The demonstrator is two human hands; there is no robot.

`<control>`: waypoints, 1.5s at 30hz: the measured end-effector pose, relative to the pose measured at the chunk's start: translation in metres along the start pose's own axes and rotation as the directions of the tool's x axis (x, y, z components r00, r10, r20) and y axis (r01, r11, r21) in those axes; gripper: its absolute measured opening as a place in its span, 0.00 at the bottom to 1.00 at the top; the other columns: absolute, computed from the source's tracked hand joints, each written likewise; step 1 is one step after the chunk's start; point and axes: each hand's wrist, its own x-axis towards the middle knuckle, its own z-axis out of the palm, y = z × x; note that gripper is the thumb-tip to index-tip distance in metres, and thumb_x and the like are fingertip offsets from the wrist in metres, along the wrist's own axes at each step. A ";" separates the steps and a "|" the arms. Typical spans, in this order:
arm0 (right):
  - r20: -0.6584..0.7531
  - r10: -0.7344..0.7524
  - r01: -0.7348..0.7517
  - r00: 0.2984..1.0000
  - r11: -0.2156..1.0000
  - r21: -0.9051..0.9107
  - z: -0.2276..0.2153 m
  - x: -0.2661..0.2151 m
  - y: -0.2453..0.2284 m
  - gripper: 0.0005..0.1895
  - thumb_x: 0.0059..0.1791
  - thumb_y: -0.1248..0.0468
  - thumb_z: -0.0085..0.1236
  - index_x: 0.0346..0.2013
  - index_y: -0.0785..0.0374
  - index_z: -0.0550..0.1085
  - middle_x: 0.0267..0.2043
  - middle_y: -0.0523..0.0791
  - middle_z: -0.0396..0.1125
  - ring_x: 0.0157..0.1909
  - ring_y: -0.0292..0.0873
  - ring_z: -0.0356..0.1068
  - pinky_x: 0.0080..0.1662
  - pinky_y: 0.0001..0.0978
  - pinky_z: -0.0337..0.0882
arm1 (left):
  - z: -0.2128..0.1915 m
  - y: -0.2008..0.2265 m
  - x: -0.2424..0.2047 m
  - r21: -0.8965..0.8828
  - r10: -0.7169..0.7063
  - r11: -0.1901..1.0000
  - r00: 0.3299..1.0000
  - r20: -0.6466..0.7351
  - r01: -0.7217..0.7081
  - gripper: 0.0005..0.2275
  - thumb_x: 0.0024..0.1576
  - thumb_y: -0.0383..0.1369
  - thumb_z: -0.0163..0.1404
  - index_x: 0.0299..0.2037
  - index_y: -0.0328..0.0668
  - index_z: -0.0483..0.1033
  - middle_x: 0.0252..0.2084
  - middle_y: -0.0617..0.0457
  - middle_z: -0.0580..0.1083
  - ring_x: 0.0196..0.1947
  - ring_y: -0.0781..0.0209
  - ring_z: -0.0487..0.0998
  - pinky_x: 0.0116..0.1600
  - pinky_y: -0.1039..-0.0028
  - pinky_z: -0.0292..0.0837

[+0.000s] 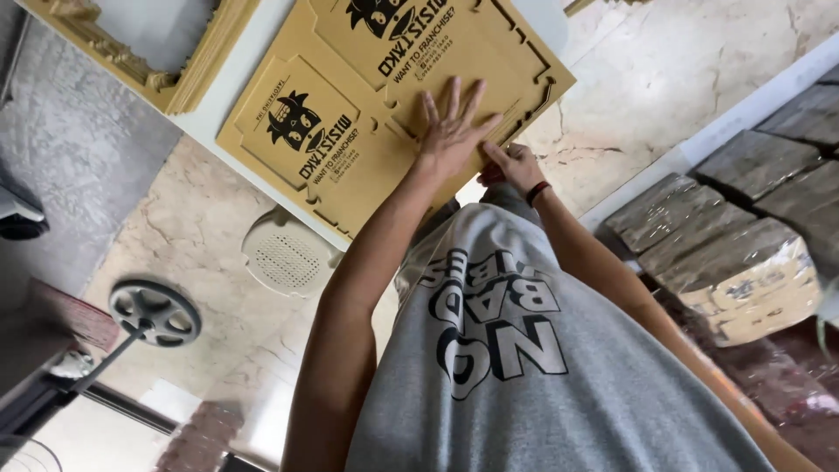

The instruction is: The person assembles flat cardboard boxes by folding the side flaps and tucking the tabs into slots to form the box structure. They handle multiple boxes, folding and locking the flaps to create the final shape.

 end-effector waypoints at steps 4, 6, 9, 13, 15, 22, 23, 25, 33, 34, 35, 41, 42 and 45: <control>-0.033 -0.086 0.081 0.996 0.987 -0.140 0.000 0.001 0.011 0.28 0.54 0.47 0.58 0.26 0.72 0.76 0.26 0.56 0.75 0.26 0.48 0.78 0.29 0.35 0.81 | 0.011 0.003 0.015 0.063 0.002 0.998 1.000 -0.002 -0.001 0.47 0.59 0.08 0.35 0.77 0.84 0.39 0.74 0.52 0.18 0.73 0.28 0.20 0.68 0.16 0.35; -0.038 -0.173 0.161 0.984 0.964 -0.212 0.005 -0.001 0.014 0.30 0.55 0.46 0.58 0.22 0.71 0.77 0.23 0.54 0.74 0.23 0.45 0.77 0.28 0.33 0.80 | 0.019 0.001 0.019 0.078 -0.012 0.997 1.000 0.005 0.012 0.48 0.59 0.07 0.32 0.78 0.87 0.39 0.73 0.54 0.16 0.71 0.28 0.19 0.67 0.15 0.41; -0.131 -0.335 0.282 0.933 0.907 -0.312 0.013 -0.007 0.014 0.29 0.59 0.54 0.54 0.15 0.65 0.75 0.15 0.48 0.69 0.14 0.37 0.68 0.21 0.23 0.68 | 0.027 -0.004 0.026 0.113 -0.007 0.993 0.999 -0.048 0.013 0.51 0.55 0.07 0.40 0.77 0.89 0.38 0.70 0.56 0.11 0.69 0.29 0.15 0.66 0.13 0.44; -0.142 -0.617 0.489 0.774 0.725 -0.485 0.029 -0.009 0.039 0.26 0.57 0.60 0.55 0.15 0.62 0.65 0.14 0.43 0.61 0.15 0.35 0.56 0.20 0.32 0.54 | 0.012 0.000 0.011 0.130 -0.013 0.991 1.000 0.027 0.010 0.50 0.58 0.13 0.45 0.77 0.88 0.33 0.70 0.55 0.11 0.70 0.31 0.15 0.66 0.13 0.43; -0.144 -0.685 0.522 0.714 0.657 -0.544 0.033 -0.019 0.039 0.29 0.54 0.62 0.57 0.11 0.58 0.56 0.11 0.39 0.51 0.16 0.32 0.44 0.22 0.36 0.43 | 0.013 0.004 0.011 0.174 -0.028 0.985 0.996 0.089 0.012 0.48 0.62 0.18 0.46 0.77 0.90 0.28 0.70 0.54 0.11 0.70 0.33 0.15 0.67 0.16 0.45; -0.063 0.025 -0.027 0.998 0.999 -0.023 0.018 -0.013 0.038 0.17 0.51 0.53 0.56 0.39 0.65 0.70 0.35 0.52 0.71 0.35 0.47 0.76 0.34 0.37 0.80 | 0.013 -0.005 0.016 0.107 0.028 0.994 1.000 0.011 -0.029 0.47 0.58 0.12 0.42 0.79 0.82 0.39 0.71 0.52 0.14 0.70 0.27 0.17 0.65 0.12 0.41; 0.113 0.206 -0.199 0.972 0.977 -0.073 0.015 -0.006 0.048 0.24 0.47 0.59 0.55 0.55 0.68 0.71 0.48 0.56 0.73 0.45 0.54 0.77 0.43 0.41 0.81 | 0.004 -0.005 0.009 0.079 0.039 0.996 0.999 0.003 -0.039 0.46 0.57 0.15 0.46 0.80 0.78 0.39 0.73 0.52 0.17 0.71 0.29 0.19 0.68 0.17 0.42; 0.127 0.176 -0.177 0.976 0.984 -0.008 0.038 -0.016 0.043 0.19 0.47 0.52 0.59 0.41 0.65 0.71 0.40 0.54 0.73 0.43 0.53 0.78 0.39 0.41 0.82 | 0.020 -0.008 0.021 0.016 -0.030 0.999 0.999 -0.020 0.031 0.46 0.58 0.21 0.51 0.80 0.77 0.37 0.72 0.51 0.16 0.72 0.28 0.19 0.66 0.13 0.37; -0.035 -0.247 0.248 0.968 0.967 0.052 0.049 -0.005 0.082 0.33 0.55 0.58 0.63 0.13 0.57 0.54 0.16 0.40 0.44 0.25 0.48 0.77 0.22 0.33 0.75 | 0.041 0.016 0.033 -0.083 -0.189 0.980 0.980 -0.066 0.183 0.51 0.53 0.08 0.39 0.79 0.76 0.30 0.70 0.51 0.10 0.70 0.24 0.14 0.65 0.11 0.40; -0.066 -0.275 0.279 0.959 0.959 0.058 0.054 -0.010 0.074 0.26 0.54 0.61 0.59 0.14 0.63 0.62 0.19 0.46 0.57 0.24 0.47 0.76 0.23 0.34 0.79 | 0.049 0.015 0.038 -0.013 -0.190 0.982 0.976 -0.101 0.190 0.47 0.56 0.11 0.36 0.79 0.74 0.29 0.71 0.47 0.11 0.70 0.18 0.16 0.62 0.09 0.44; -0.095 -0.296 0.303 0.950 0.951 0.060 0.059 -0.017 0.069 0.22 0.54 0.65 0.56 0.16 0.69 0.70 0.21 0.53 0.70 0.22 0.46 0.75 0.25 0.35 0.83 | 0.059 0.017 0.042 0.051 -0.189 0.979 0.973 -0.132 0.198 0.43 0.60 0.14 0.33 0.79 0.72 0.27 0.71 0.42 0.13 0.69 0.13 0.19 0.60 0.08 0.48; -0.281 0.112 -0.033 0.953 0.962 0.273 0.079 -0.017 0.073 0.20 0.53 0.47 0.56 0.24 0.50 0.61 0.26 0.38 0.54 0.28 0.36 0.62 0.32 0.34 0.80 | 0.049 0.002 0.051 -0.016 -0.130 0.992 0.989 -0.073 0.129 0.47 0.58 0.23 0.51 0.80 0.70 0.30 0.71 0.43 0.12 0.70 0.15 0.19 0.58 0.12 0.57; -0.287 0.111 -0.029 0.952 0.961 0.275 0.078 -0.015 0.068 0.20 0.53 0.47 0.56 0.24 0.50 0.61 0.26 0.38 0.54 0.28 0.36 0.62 0.32 0.34 0.80 | 0.034 0.001 0.044 -0.013 -0.124 0.992 0.990 -0.074 0.123 0.47 0.58 0.23 0.51 0.80 0.70 0.30 0.71 0.43 0.12 0.70 0.15 0.19 0.58 0.12 0.57; -0.358 0.031 0.084 0.933 0.950 0.300 0.082 -0.009 0.068 0.29 0.52 0.45 0.61 0.13 0.48 0.59 0.16 0.35 0.53 0.20 0.34 0.49 0.26 0.27 0.50 | 0.014 -0.005 0.028 -0.020 -0.121 0.992 0.992 -0.032 0.121 0.49 0.55 0.09 0.40 0.81 0.74 0.35 0.73 0.50 0.16 0.74 0.29 0.20 0.68 0.13 0.33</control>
